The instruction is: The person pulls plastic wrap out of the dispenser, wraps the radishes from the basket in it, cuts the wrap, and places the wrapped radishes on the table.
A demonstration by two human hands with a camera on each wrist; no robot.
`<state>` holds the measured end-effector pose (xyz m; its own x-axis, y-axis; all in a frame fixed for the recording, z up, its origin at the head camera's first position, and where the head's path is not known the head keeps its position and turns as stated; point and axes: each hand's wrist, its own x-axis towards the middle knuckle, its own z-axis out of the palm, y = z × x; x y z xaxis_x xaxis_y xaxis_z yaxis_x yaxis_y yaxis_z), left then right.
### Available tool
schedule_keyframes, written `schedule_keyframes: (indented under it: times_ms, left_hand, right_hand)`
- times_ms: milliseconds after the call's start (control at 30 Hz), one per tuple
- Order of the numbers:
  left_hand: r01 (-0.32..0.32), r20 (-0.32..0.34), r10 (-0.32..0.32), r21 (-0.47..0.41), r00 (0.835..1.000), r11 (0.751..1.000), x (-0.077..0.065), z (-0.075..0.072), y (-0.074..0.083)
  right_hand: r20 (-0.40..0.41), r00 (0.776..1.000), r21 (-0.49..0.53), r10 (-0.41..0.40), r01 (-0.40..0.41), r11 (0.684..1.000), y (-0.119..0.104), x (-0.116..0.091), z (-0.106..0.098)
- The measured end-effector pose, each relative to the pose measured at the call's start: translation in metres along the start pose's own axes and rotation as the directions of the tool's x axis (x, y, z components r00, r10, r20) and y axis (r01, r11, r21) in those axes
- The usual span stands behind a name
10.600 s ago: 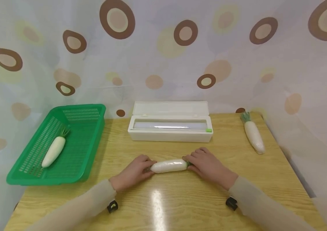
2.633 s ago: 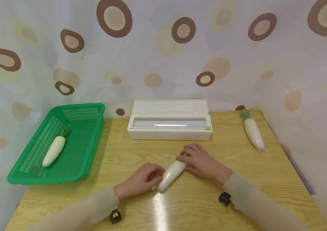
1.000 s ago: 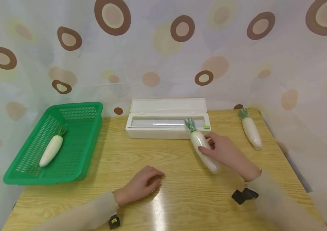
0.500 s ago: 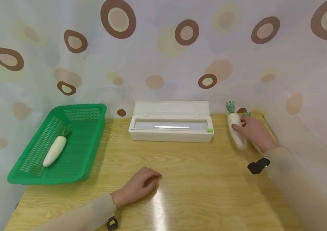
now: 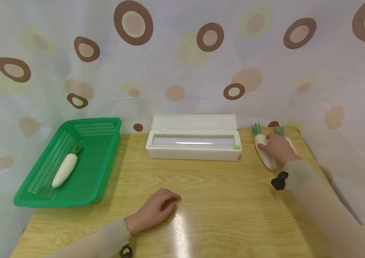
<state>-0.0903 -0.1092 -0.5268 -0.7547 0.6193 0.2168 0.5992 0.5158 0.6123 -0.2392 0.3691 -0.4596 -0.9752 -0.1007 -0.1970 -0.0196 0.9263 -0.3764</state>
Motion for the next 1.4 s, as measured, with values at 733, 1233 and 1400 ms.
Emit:
schedule_keyframes:
  times_ms: [733, 1233, 1400]
  left_hand:
    - [0.139, -0.299, -0.176, -0.139, 0.938, 0.98, 0.044, -0.045, -0.022]
    - [0.257, -0.525, -0.311, -0.174, 0.792, 0.95, 0.093, -0.083, -0.065]
    - [0.292, -0.46, -0.334, -0.163, 0.823, 0.942, 0.095, -0.089, -0.067]
  right_hand:
    - [-0.322, 0.895, 0.006, -0.309, 0.328, 0.944, -0.047, -0.013, 0.008]
    - [-0.229, 0.845, -0.031, -0.483, 0.489, 0.872, -0.089, -0.013, 0.027]
    - [-0.27, 0.82, -0.031, -0.505, 0.516, 0.856, -0.085, -0.009, 0.03]
